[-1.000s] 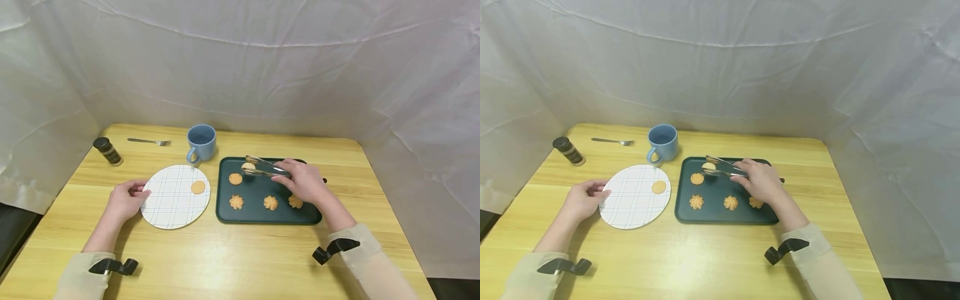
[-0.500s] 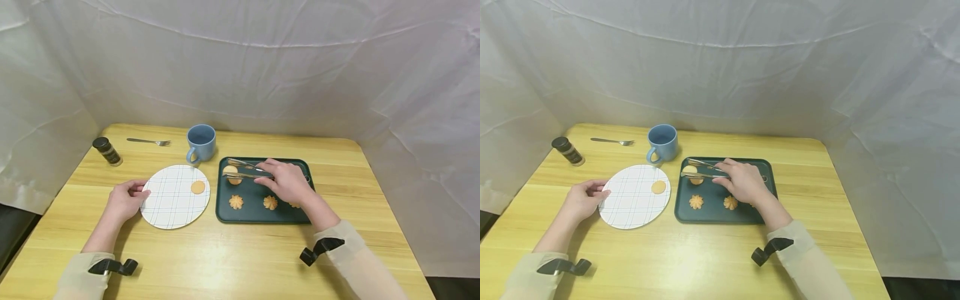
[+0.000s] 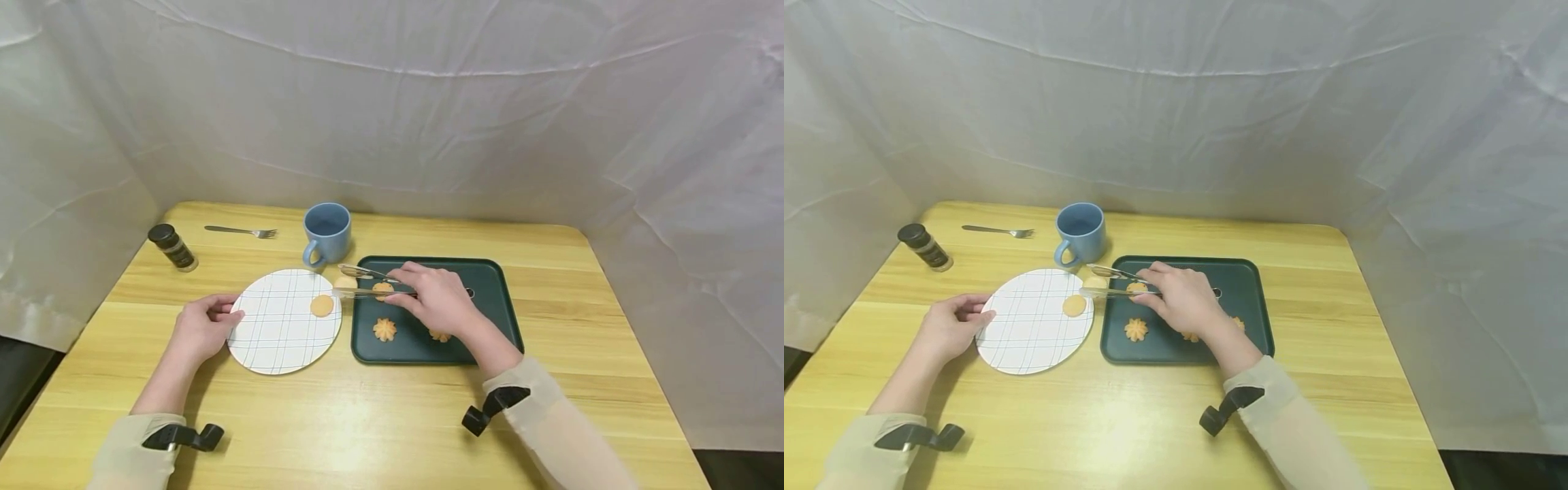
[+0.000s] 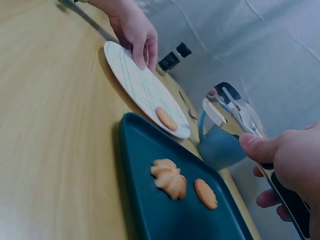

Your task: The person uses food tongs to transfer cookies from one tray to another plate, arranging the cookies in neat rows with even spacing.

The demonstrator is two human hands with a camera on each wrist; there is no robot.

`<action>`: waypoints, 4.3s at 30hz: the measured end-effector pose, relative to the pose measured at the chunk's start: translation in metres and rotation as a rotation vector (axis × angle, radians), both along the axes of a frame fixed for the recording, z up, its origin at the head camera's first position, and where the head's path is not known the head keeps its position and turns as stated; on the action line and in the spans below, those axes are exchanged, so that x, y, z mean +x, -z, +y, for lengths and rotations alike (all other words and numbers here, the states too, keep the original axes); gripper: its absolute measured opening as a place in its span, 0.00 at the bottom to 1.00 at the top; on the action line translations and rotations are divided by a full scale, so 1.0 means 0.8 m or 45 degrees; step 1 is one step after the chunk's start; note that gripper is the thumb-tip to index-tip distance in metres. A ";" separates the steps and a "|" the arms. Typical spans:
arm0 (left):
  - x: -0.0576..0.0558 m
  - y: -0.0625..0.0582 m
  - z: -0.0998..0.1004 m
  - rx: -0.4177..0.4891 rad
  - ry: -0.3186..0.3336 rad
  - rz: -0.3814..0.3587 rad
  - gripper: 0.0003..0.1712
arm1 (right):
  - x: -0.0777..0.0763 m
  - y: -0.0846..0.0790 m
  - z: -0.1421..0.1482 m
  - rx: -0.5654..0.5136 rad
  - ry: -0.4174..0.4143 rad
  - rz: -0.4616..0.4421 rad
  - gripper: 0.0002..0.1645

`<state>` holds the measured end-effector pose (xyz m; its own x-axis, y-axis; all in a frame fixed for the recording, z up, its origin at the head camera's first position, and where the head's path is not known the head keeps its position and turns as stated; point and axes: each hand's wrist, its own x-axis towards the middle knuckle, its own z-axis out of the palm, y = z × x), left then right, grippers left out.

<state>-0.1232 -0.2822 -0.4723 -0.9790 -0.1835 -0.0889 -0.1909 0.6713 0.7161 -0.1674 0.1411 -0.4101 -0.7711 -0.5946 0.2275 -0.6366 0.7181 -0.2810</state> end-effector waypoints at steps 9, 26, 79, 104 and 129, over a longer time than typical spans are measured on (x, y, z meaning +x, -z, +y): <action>0.001 0.000 -0.001 0.012 0.001 -0.010 0.24 | 0.000 0.020 -0.027 -0.036 -0.021 -0.052 0.27; 0.002 -0.001 0.000 -0.001 -0.008 -0.028 0.25 | -0.005 0.039 -0.077 -0.023 -0.041 -0.110 0.27; -0.001 -0.003 0.001 0.003 -0.005 -0.046 0.25 | 0.002 0.024 -0.074 0.084 0.027 -0.113 0.32; 0.002 -0.007 0.003 0.000 -0.006 -0.041 0.25 | -0.006 0.008 0.039 0.098 0.232 -0.171 0.36; 0.003 -0.003 0.004 0.018 -0.005 -0.004 0.23 | -0.007 0.047 0.059 0.111 0.247 -0.208 0.31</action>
